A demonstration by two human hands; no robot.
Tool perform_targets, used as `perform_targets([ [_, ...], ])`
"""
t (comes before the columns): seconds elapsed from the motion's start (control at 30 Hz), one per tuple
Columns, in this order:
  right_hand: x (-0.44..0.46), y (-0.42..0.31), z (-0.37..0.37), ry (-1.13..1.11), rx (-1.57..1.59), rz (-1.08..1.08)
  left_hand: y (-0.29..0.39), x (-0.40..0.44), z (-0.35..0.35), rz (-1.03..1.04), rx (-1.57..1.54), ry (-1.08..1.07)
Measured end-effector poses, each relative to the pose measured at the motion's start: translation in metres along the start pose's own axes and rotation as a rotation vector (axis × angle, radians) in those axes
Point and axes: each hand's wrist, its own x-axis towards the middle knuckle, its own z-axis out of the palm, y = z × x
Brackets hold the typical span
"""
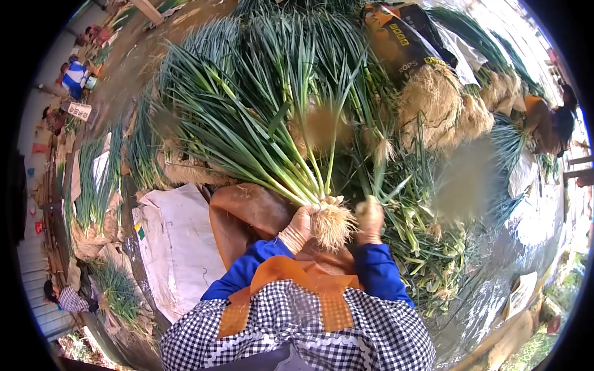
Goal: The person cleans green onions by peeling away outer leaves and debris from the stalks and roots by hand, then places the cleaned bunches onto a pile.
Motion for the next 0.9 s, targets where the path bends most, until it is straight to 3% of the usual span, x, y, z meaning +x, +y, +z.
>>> perform_targets([
  [0.03, 0.002, -0.015, -0.017, 0.130, 0.093, 0.098, 0.002, -0.001, 0.002, 0.031, -0.031, -0.026],
  [0.07, 0.020, -0.017, -0.055, 0.171, -0.090, 0.077, 0.004, -0.004, 0.003, 0.061, -0.064, -0.052],
  [0.1, 0.039, -0.018, -0.109, 0.170, -0.504, 0.005, 0.005, -0.005, 0.004, 0.090, -0.099, -0.079],
  [0.17, 0.056, -0.036, -0.185, 0.165, -1.678, -0.015, 0.007, -0.005, 0.003, 0.077, -0.070, -0.087],
  [0.2, 0.046, -0.047, -0.186, 0.279, -1.988, -0.036, 0.006, -0.004, 0.002, 0.063, -0.036, -0.094],
  [0.27, 0.049, -0.075, -0.158, 0.191, -1.843, -0.446, 0.003, 0.002, -0.006, 0.071, -0.043, -0.074],
  [0.33, 0.051, -0.090, -0.074, -0.075, -1.218, -0.584, 0.002, 0.003, -0.011, 0.034, -0.068, -0.050],
  [0.37, 0.023, -0.123, -0.013, -0.231, -0.883, -0.191, 0.005, 0.000, -0.007, 0.025, -0.054, -0.082],
  [0.47, 0.053, -0.087, 0.077, -0.952, -0.374, 0.132, 0.004, -0.004, -0.009, 0.054, -0.048, -0.118],
  [0.53, 0.059, -0.045, 0.136, -0.904, 0.121, 0.501, 0.005, -0.010, -0.004, 0.032, -0.049, -0.118],
  [0.6, 0.037, -0.054, 0.157, -0.868, 0.263, 0.687, 0.007, -0.016, 0.008, 0.040, -0.069, -0.210],
  [0.67, 0.045, 0.002, 0.163, -0.850, 0.481, 0.438, 0.008, -0.013, -0.004, 0.060, -0.075, -0.191],
  [0.7, 0.039, 0.013, 0.157, -0.675, 0.461, 0.305, 0.009, -0.015, -0.008, 0.035, -0.057, -0.183],
  [0.73, 0.053, 0.011, 0.144, -0.781, 0.483, 0.604, 0.009, -0.015, -0.012, 0.004, -0.038, -0.176],
  [0.8, 0.037, -0.009, 0.126, -0.763, 0.336, 0.535, 0.006, -0.014, -0.009, -0.007, -0.054, -0.152],
  [0.87, 0.004, -0.038, 0.113, -0.633, -0.006, -0.030, 0.005, -0.005, -0.021, 0.015, -0.028, -0.082],
  [0.9, 0.007, -0.026, 0.098, -0.610, -0.262, -0.498, 0.007, -0.006, -0.018, 0.020, -0.019, -0.062],
])
